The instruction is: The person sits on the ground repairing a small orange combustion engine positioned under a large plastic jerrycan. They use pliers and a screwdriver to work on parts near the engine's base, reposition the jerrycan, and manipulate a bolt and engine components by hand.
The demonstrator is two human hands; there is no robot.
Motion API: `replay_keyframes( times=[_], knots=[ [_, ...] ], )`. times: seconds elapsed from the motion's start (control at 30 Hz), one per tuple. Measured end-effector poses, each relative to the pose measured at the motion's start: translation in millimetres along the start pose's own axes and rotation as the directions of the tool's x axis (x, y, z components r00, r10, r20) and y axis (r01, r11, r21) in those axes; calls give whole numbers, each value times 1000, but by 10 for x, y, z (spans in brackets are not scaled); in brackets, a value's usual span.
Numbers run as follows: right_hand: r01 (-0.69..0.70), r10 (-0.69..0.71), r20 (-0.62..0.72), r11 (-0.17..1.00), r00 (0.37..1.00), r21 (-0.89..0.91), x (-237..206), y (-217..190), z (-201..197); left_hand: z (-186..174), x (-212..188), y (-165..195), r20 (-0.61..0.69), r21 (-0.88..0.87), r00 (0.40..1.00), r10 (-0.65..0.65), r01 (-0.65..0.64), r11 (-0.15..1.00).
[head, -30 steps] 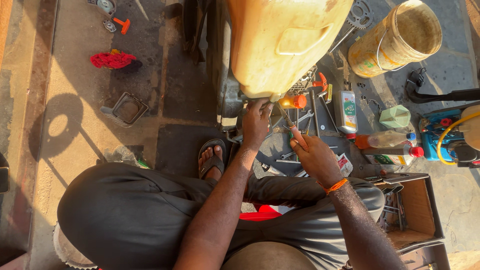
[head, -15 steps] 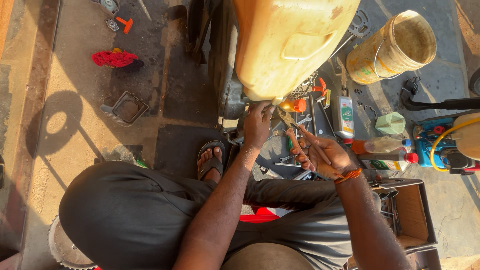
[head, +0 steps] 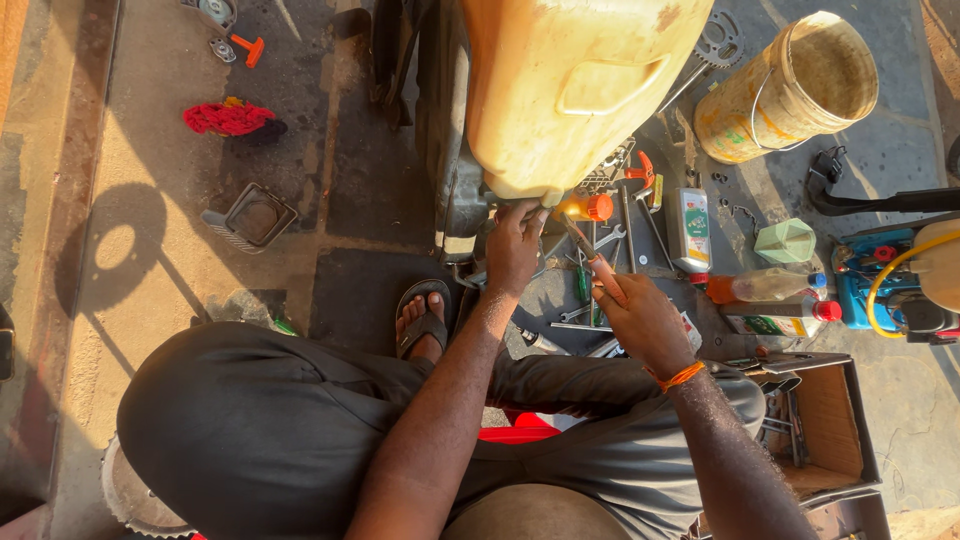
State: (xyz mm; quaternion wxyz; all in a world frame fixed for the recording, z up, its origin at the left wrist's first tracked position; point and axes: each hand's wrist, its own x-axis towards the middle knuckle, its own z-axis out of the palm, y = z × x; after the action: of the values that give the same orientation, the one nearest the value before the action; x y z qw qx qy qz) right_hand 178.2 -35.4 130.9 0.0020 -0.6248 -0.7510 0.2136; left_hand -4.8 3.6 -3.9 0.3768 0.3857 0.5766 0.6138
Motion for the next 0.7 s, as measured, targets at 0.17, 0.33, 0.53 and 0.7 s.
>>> replay_keyframes(
  times=[0.17, 0.33, 0.53, 0.7],
  knots=[
    [-35, 35, 40, 999, 999, -10, 10, -116, -50, 0, 12, 8, 15, -15, 1000, -13, 13, 1000],
    [-22, 22, 44, 1000, 999, 10, 23, -193, -94, 5, 15, -9, 13, -2, 1000, -12, 12, 1000],
    [-34, 28, 78, 996, 997, 77, 32, -226, -136, 38, 28, -89, 8, -35, 1000, -8, 8, 999],
    [43, -47, 29, 992, 998, 120, 37, -266, -165, 45, 31, -108, 12, -46, 1000, -13, 14, 999]
  ],
)
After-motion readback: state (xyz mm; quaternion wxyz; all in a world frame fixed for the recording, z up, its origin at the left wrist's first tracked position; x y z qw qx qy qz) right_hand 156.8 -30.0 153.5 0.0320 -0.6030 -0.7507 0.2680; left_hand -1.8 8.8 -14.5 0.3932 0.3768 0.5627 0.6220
